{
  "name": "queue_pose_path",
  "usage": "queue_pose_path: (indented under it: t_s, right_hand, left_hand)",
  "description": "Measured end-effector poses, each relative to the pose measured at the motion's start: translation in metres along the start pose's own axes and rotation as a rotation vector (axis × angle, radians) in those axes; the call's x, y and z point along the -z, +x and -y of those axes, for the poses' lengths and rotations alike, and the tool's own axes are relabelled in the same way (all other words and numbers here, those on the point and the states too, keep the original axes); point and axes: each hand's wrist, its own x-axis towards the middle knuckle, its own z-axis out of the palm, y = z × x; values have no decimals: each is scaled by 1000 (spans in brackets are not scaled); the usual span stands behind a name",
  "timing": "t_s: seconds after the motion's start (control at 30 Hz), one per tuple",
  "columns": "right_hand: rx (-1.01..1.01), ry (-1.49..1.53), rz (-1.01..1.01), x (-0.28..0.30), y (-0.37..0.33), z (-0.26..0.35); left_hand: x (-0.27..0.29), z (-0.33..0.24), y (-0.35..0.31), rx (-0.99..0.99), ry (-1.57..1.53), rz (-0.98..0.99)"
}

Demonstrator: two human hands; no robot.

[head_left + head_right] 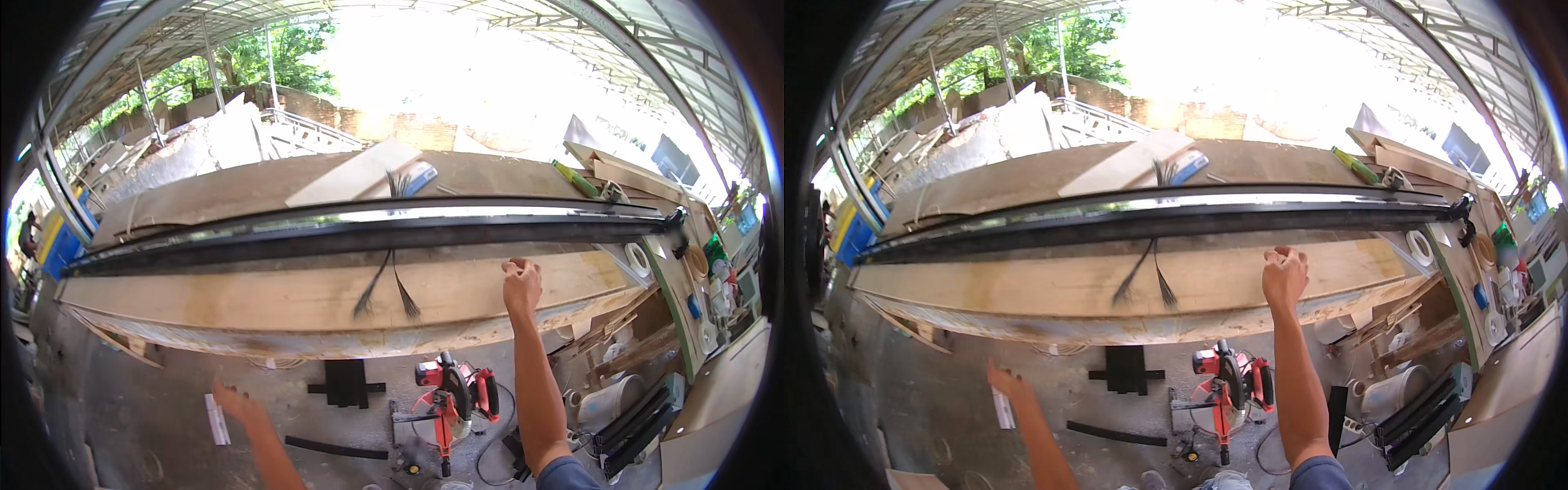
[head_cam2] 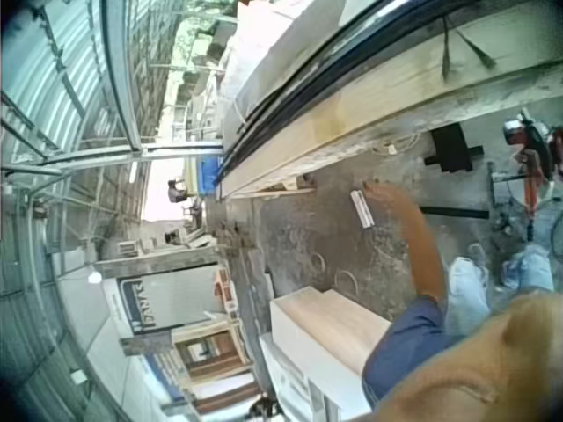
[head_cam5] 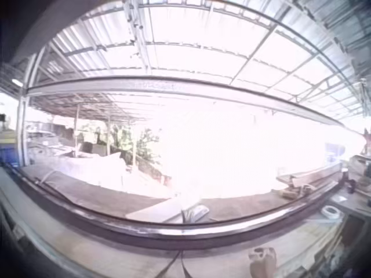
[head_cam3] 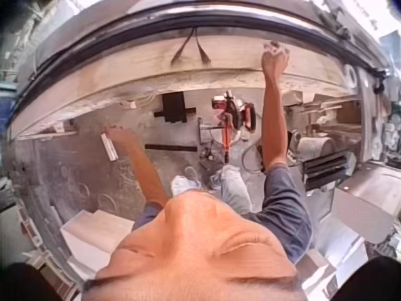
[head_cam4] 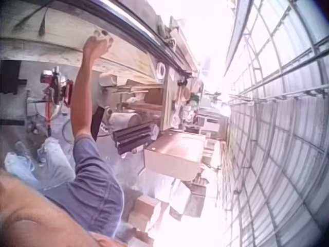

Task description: The person measures and cuts metal strips using a tape measure and a miter saw.

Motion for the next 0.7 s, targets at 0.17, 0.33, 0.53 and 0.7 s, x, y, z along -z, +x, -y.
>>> queue_pose_path:
  t_s: [0.17,0.33,0.53,0.7]
  right_hand:
    - [-123,-339,75,-24,2,19]
    - [-82,-410,84,-28,3,29]
    - [-32,-582,35,-32,7,25]
    - [15,-629,44,-33,8,23]
  left_hand:
    - [-118,-84,29,-7,104,-392]
    - [-146,-62,60,-4,537,-513]
    - [-158,-59,35,-70,842,-635]
    - [-161,-57,33,-15,897,-764]
